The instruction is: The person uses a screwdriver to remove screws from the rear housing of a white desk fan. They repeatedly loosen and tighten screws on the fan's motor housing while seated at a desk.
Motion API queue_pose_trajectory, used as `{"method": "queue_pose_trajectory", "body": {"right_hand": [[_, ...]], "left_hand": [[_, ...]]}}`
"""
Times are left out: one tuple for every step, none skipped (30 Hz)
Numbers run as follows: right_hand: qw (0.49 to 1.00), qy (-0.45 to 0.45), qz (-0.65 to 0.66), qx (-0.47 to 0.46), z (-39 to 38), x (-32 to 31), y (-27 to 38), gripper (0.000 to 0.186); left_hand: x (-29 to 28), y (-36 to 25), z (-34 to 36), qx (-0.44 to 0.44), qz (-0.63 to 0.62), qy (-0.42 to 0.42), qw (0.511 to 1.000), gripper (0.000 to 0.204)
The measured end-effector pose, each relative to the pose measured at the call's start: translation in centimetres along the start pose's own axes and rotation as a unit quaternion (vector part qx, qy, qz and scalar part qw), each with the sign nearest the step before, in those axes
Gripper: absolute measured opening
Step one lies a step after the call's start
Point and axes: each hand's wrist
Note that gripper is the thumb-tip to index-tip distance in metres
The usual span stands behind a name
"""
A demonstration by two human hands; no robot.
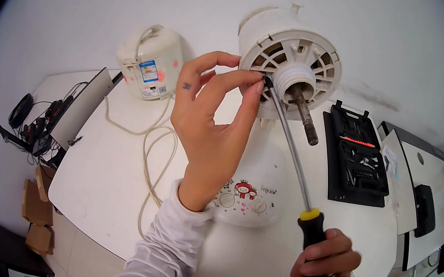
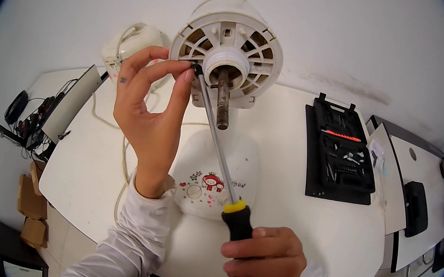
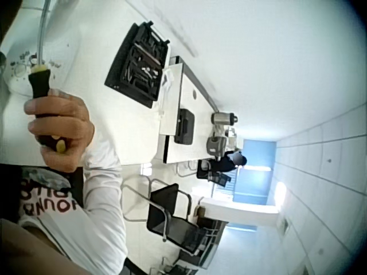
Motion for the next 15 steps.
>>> {"method": "queue_pose_trajectory", "body": {"right_hand": [[1.0, 0.01, 0.0, -0.011, -0.1, 0.1, -0.2, 0.053], [0.996, 0.064, 0.015, -0.066, 0.1, -0.6, -0.9, 0.045], [0.987, 0.139, 0.038, -0.065, 0.6, -1.7, -0.8, 0.034], [0.983, 0.144, 0.046, -0.104, 1.0, -1.2, -1.0, 0.026], [0.977, 0.149, 0.054, -0.143, 1.4, -0.7, -1.3, 0.02], [0.977, 0.15, 0.048, -0.142, 1.2, -0.6, -1.2, 0.018], [0.977, 0.153, 0.042, -0.14, 1.1, -0.6, -1.1, 0.015], [0.977, 0.157, 0.036, -0.138, 1.1, -0.6, -0.9, 0.012], [0.982, 0.154, 0.017, -0.111, 1.2, -0.7, -0.9, 0.017], [0.985, 0.154, 0.002, -0.078, 1.2, -0.9, -0.6, 0.022], [0.987, 0.154, -0.012, -0.046, 1.3, -1.0, -0.4, 0.028], [0.986, 0.158, -0.024, -0.041, 1.5, -1.0, -0.4, 0.028], [0.986, 0.161, -0.014, -0.046, 1.8, -1.1, -0.4, 0.025], [0.985, 0.164, -0.002, -0.051, 2.3, -1.1, -0.7, 0.022], [0.984, 0.166, 0.011, -0.057, 2.6, -1.1, -0.9, 0.021]], "left_hand": [[0.0, 0.0, 0.0, -0.003, 0.001, 0.0, 1.0, 0.013], [0.1, 0.1, 0.1, 0.01, 0.002, -0.003, 1.0, 0.014], [0.1, 0.3, 0.1, 0.023, 0.002, -0.005, 1.0, 0.015], [0.2, 0.5, 0.0, 0.034, 0.002, -0.006, 0.999, 0.016], [0.2, 0.5, 0.0, 0.038, 0.009, -0.002, 0.999, 0.016], [0.2, 0.5, 0.1, 0.042, 0.015, 0.003, 0.999, 0.016], [0.2, 0.5, 0.0, 0.045, 0.021, 0.006, 0.999, 0.016], [0.2, 0.3, 0.1, 0.043, 0.024, 0.006, 0.999, 0.015], [0.2, 0.1, 0.2, 0.043, 0.026, 0.007, 0.999, 0.014], [0.0, -0.1, -0.1, 0.036, 0.033, 0.008, 0.999, 0.013], [0.0, -0.2, -0.1, 0.038, 0.027, 0.008, 0.999, 0.012], [0.1, -0.1, 0.1, 0.039, 0.021, 0.008, 0.999, 0.012], [0.1, 0.0, -0.1, 0.034, 0.016, 0.01, 0.999, 0.012], [-0.1, 0.1, -0.2, 0.052, 0.035, 0.029, 0.998, 0.012], [-0.2, 0.1, -0.2, 0.057, 0.021, 0.022, 0.998, 0.012]]}}
Point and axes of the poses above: each hand's wrist, its own z-axis towards the middle knuckle, its own x-axis out of the palm, y = z × x, and after that the axes turned 6 degrees about -x, right-handed
